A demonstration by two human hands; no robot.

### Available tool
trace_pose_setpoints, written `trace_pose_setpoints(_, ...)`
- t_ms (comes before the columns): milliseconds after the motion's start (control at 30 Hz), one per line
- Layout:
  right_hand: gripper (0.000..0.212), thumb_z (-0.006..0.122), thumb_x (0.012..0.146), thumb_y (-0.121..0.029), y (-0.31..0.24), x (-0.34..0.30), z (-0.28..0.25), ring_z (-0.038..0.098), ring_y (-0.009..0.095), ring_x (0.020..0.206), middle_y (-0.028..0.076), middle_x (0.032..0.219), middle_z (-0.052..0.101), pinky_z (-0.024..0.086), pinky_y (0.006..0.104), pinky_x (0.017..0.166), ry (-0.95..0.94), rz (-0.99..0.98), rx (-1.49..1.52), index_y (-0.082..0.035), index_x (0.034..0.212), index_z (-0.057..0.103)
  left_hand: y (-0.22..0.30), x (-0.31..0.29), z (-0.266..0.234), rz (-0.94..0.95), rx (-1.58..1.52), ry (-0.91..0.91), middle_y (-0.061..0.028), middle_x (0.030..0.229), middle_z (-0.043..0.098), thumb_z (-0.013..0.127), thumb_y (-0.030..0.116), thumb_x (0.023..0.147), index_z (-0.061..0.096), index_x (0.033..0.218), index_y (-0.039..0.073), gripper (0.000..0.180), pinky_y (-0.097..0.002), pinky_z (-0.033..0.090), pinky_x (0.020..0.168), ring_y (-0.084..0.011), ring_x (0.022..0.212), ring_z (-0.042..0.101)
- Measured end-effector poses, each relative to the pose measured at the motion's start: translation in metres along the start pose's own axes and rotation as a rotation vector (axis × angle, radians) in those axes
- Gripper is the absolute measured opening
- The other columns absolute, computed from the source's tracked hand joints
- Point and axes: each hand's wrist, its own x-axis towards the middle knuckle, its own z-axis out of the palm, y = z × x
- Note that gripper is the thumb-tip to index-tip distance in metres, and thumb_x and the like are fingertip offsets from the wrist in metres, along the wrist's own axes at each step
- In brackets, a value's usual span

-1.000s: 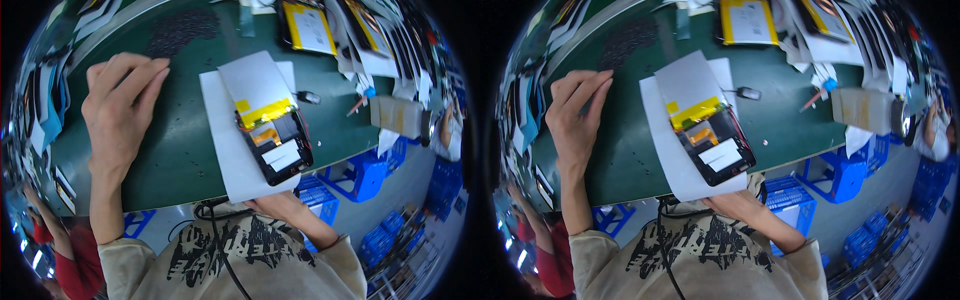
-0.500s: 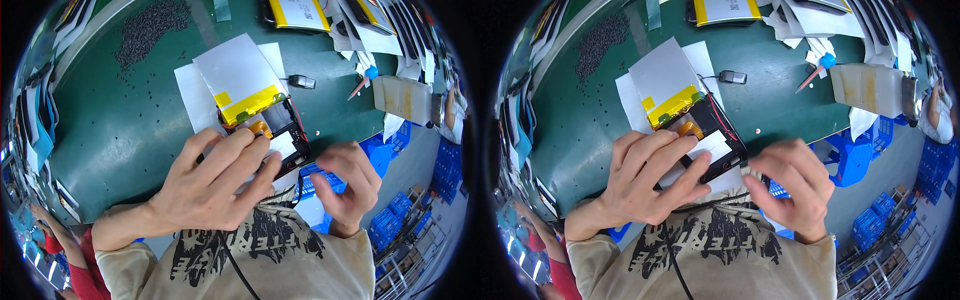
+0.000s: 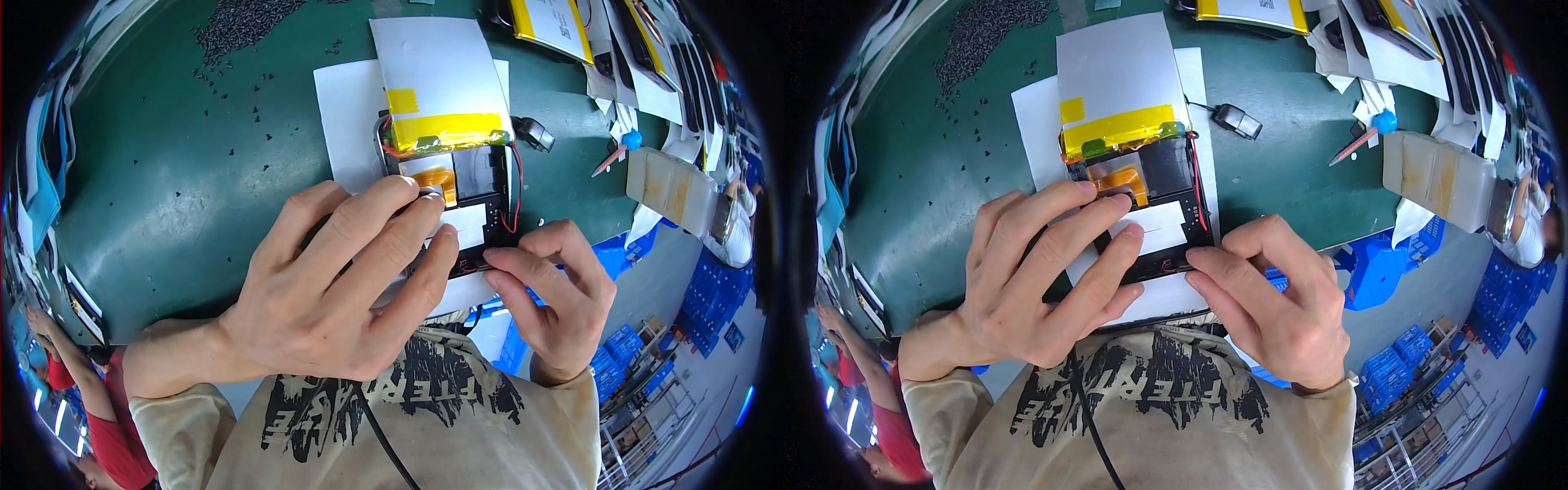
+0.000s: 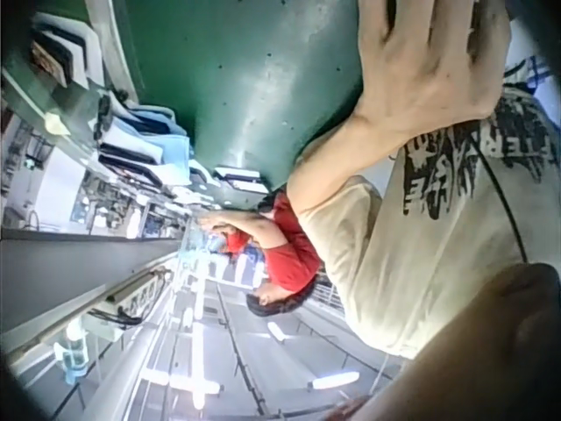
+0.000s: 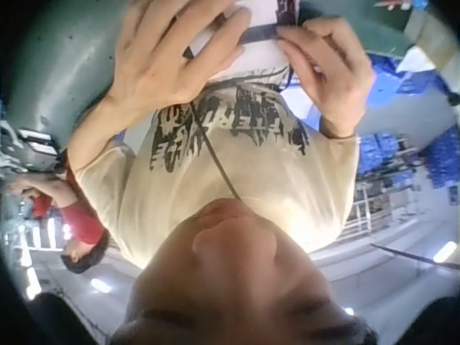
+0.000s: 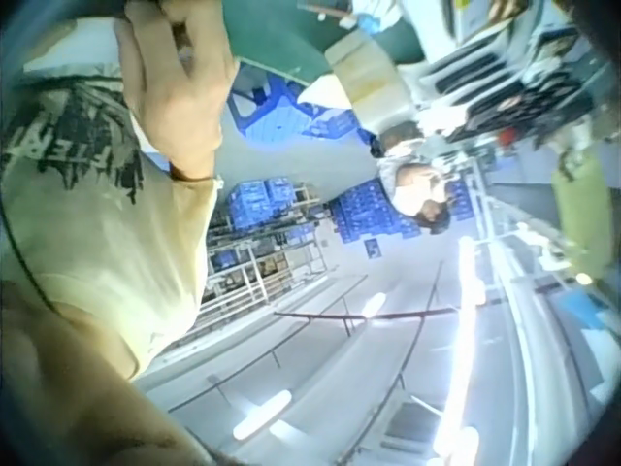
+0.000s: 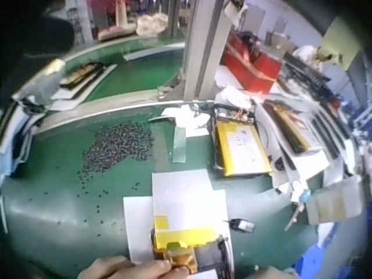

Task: Assembling an electronic handheld device by connecting components and using an electric screwdriver.

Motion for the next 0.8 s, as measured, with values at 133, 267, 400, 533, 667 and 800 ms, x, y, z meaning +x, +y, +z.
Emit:
trace_pose_setpoints(133,0.027,0.086,0.069,-0.001,-0.006,0.005,-0.001,0.061,0.018,0.066,0.008,0.084,0.06,0.048,0.0293,0.054,-0.015,0.092,0.1,0.0,0.094,0.076,-0.003,0.0,-0.002,-0.065,-0.171,-0.033,-0.0166,0.114,0.067,0.082,0.021,0.07,0.073,0.101,0.001,0.039,-0.0419,0.05,0.079,-0.0336,0.104,0.063)
trace_pose_setpoints(267,0.025,0.086,0.07,-0.002,-0.002,0.001,-0.001,0.062,0.019,0.067,0.008,0.085,0.061,0.049,0.0294,0.056,0.018,0.058,0.136,0.0,0.093,0.076,-0.004,0.002,-0.007,-0.087,-0.254,-0.086,-0.0171,0.117,0.064,0.085,0.017,0.065,0.071,0.103,0.002,0.043,-0.0415,0.05,0.082,-0.0344,0.106,0.062)
trace_pose_setpoints(400,0.025,0.086,0.07,-0.001,0.0,0.002,0.007,0.062,0.019,0.067,0.009,0.084,0.062,0.048,0.0293,0.056,0.065,0.083,0.172,0.0,0.093,0.076,-0.006,0.003,-0.007,-0.125,-0.321,-0.144,-0.0177,0.119,0.061,0.087,0.014,0.063,0.069,0.102,0.001,0.045,-0.0434,0.05,0.084,-0.0356,0.107,0.06)
trace_pose_setpoints(533,0.034,0.089,0.07,-0.005,0.006,0.0,0.013,0.06,0.014,0.067,0.007,0.085,0.063,0.046,0.0257,0.054,0.161,0.087,0.257,0.0,0.1,0.074,-0.007,0.004,-0.006,-0.118,-0.35,-0.135,-0.0189,0.119,0.059,0.087,0.012,0.064,0.068,0.103,0.0,0.045,-0.047,0.052,0.086,-0.0372,0.106,0.059)
trace_pose_setpoints(667,0.048,0.092,0.07,-0.012,0.006,0.004,0.005,0.057,0.008,0.066,0.003,0.084,0.062,0.04,0.0201,0.049,0.236,0.334,0.332,-0.003,0.112,0.071,-0.008,0.007,-0.007,-0.117,-0.374,-0.153,-0.0193,0.119,0.058,0.087,0.011,0.064,0.068,0.104,0.001,0.045,-0.0481,0.052,0.087,-0.0378,0.106,0.058)
trace_pose_setpoints(800,0.022,0.083,0.074,0.004,0.004,0.015,0.017,0.062,0.021,0.068,0.01,0.086,0.065,0.05,0.0306,0.06,0.225,0.123,0.061,0.001,0.094,0.073,-0.009,0.005,-0.004,-0.102,-0.352,-0.143,-0.0184,0.12,0.057,0.088,0.011,0.063,0.068,0.104,0.001,0.047,-0.0475,0.052,0.087,-0.037,0.105,0.057)
